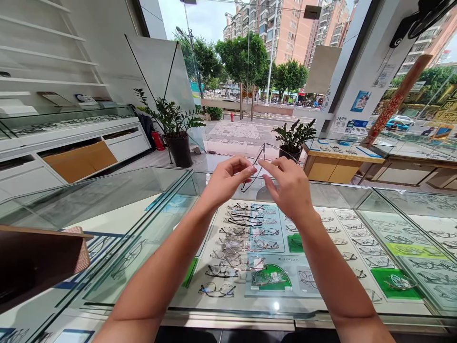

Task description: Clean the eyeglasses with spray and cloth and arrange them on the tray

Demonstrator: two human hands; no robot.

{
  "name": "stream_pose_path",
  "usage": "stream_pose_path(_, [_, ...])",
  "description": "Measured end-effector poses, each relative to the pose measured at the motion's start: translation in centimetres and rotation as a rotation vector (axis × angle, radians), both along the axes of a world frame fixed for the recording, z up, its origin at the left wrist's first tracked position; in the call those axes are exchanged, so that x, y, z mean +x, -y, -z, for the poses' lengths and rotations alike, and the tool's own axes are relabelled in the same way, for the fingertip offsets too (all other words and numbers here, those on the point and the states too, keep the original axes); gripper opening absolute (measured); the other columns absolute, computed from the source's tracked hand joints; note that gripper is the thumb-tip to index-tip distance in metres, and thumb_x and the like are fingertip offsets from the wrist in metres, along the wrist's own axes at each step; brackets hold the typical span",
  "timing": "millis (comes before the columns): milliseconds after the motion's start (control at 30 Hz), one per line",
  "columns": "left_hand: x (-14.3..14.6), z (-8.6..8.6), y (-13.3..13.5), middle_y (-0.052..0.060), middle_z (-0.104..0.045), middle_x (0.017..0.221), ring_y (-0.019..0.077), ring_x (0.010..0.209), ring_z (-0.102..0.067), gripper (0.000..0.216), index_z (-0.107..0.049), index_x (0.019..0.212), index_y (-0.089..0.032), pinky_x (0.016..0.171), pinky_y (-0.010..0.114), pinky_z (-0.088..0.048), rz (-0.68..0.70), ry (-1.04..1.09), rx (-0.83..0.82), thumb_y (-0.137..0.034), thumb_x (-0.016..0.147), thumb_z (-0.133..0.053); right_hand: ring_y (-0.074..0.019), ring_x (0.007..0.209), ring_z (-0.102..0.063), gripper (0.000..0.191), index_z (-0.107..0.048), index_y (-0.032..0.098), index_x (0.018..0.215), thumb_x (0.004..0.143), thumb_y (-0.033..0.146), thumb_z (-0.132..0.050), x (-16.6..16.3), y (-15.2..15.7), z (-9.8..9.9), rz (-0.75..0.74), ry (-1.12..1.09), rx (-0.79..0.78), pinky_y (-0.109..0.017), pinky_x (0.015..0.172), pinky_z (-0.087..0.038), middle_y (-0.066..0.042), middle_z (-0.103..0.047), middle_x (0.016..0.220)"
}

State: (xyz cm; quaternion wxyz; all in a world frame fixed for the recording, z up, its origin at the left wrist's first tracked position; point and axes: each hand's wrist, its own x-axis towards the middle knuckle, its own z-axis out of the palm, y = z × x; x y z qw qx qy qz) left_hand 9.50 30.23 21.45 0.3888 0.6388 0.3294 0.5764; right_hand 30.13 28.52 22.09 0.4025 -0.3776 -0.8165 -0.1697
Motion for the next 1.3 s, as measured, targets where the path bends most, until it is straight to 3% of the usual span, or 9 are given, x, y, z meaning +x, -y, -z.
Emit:
stream_pose_path(100, [0.2, 0.0, 0.1, 0.004, -0.072, 0.09, 0.0153, 0.085, -0.066, 0.039, -0.073, 0.086, -0.021, 0.079, 0.031, -0.062, -0.027, 0.04, -0.001, -0.056, 0.081, -0.089, -0.0291, 0.106, -0.064, 0.033, -0.074, 0.021, 0.137, 0.108, 0.026, -0.059, -0.1, -0.3, 0.2, 0.02, -0.004, 0.027, -0.043, 0.09, -0.049, -0.014, -0.072, 0.118])
stream_pose_path(267, [0.0, -0.2, 0.0, 0.005, -0.074, 0.095, 0.017, 0.093, -0.069, 0.04, -0.072, 0.089, -0.021, 0.083, 0.033, -0.064, -0.125, 0.159, -0.004, -0.057, 0.081, -0.089, -0.0301, 0.108, -0.061, 0.02, -0.079, 0.022, 0.113, 0.106, 0.032, -0.063, 0.6, -0.5, 0.2, 0.065, -0.052, 0.04, -0.044, 0.09, -0.044, -0.014, -0.07, 0.128])
stream_pose_path(533, [-0.4, -0.2, -0.4, 0.003, -0.075, 0.107, 0.0181, 0.106, -0.071, 0.042, -0.066, 0.093, -0.023, 0.092, 0.038, -0.065, -0.216, 0.332, 0.012, -0.056, 0.081, -0.088, -0.0269, 0.094, -0.059, 0.026, -0.081, 0.023, 0.095, 0.108, 0.036, -0.062, 1.0, -0.4, 0.3, 0.116, 0.074, -0.112, -0.043, 0.085, -0.035, -0.007, -0.079, 0.098])
stream_pose_path(667, [0.4, 0.1, -0.2, 0.004, -0.077, 0.105, 0.0186, 0.106, -0.071, 0.042, -0.067, 0.091, -0.022, 0.092, 0.037, -0.064, -0.189, 0.309, 0.008, -0.056, 0.079, -0.09, -0.0293, 0.1, -0.063, 0.027, -0.082, 0.022, 0.101, 0.107, 0.04, -0.063, 0.8, -0.1, 0.2, 0.117, 0.014, -0.172, -0.045, 0.09, -0.038, -0.008, -0.081, 0.103])
stream_pose_path(800, [1.4, 0.7, 0.1, 0.008, -0.077, 0.117, 0.0192, 0.109, -0.071, 0.038, -0.072, 0.089, -0.021, 0.094, 0.036, -0.063, -0.128, 0.259, 0.011, -0.053, 0.08, -0.09, -0.0309, 0.115, -0.067, 0.031, -0.079, 0.022, 0.124, 0.106, 0.044, -0.065, 0.3, 0.2, 0.1, -0.065, -0.181, -0.256, -0.047, 0.1, -0.046, -0.011, -0.079, 0.123])
stream_pose_path(900, [2.2, 1.2, 0.5, 0.011, -0.075, 0.13, 0.0218, 0.116, -0.071, 0.034, -0.073, 0.086, -0.02, 0.096, 0.037, -0.061, -0.057, 0.231, -0.01, -0.05, 0.081, -0.09, -0.0293, 0.118, -0.068, 0.032, -0.075, 0.024, 0.13, 0.105, 0.043, -0.067, -0.2, 0.5, 0.0, -0.228, -0.256, -0.338, -0.047, 0.105, -0.05, -0.01, -0.078, 0.128])
stream_pose_path(1167, [2.8, 0.4, 1.6, 0.01, -0.075, 0.14, 0.0273, 0.122, -0.071, 0.029, -0.077, 0.078, -0.021, 0.087, 0.035, -0.06, 0.086, 0.319, -0.192, -0.041, 0.071, -0.096, -0.0258, 0.113, -0.07, 0.022, -0.079, 0.025, 0.12, 0.105, 0.036, -0.068, -0.7, 0.8, 0.2, -0.337, -0.358, -0.407, -0.044, 0.101, -0.053, -0.007, -0.082, 0.124])
stream_pose_path(1300, [2.6, 0.3, 1.7, 0.012, -0.077, 0.139, 0.0331, 0.13, -0.069, 0.025, -0.083, 0.081, -0.023, 0.099, 0.044, -0.058, 0.109, 0.29, -0.203, -0.043, 0.072, -0.094, -0.0257, 0.109, -0.072, 0.019, -0.081, 0.026, 0.112, 0.104, 0.037, -0.068, -0.7, 0.6, 0.4, -0.377, -0.418, -0.416, -0.043, 0.096, -0.054, -0.006, -0.083, 0.118])
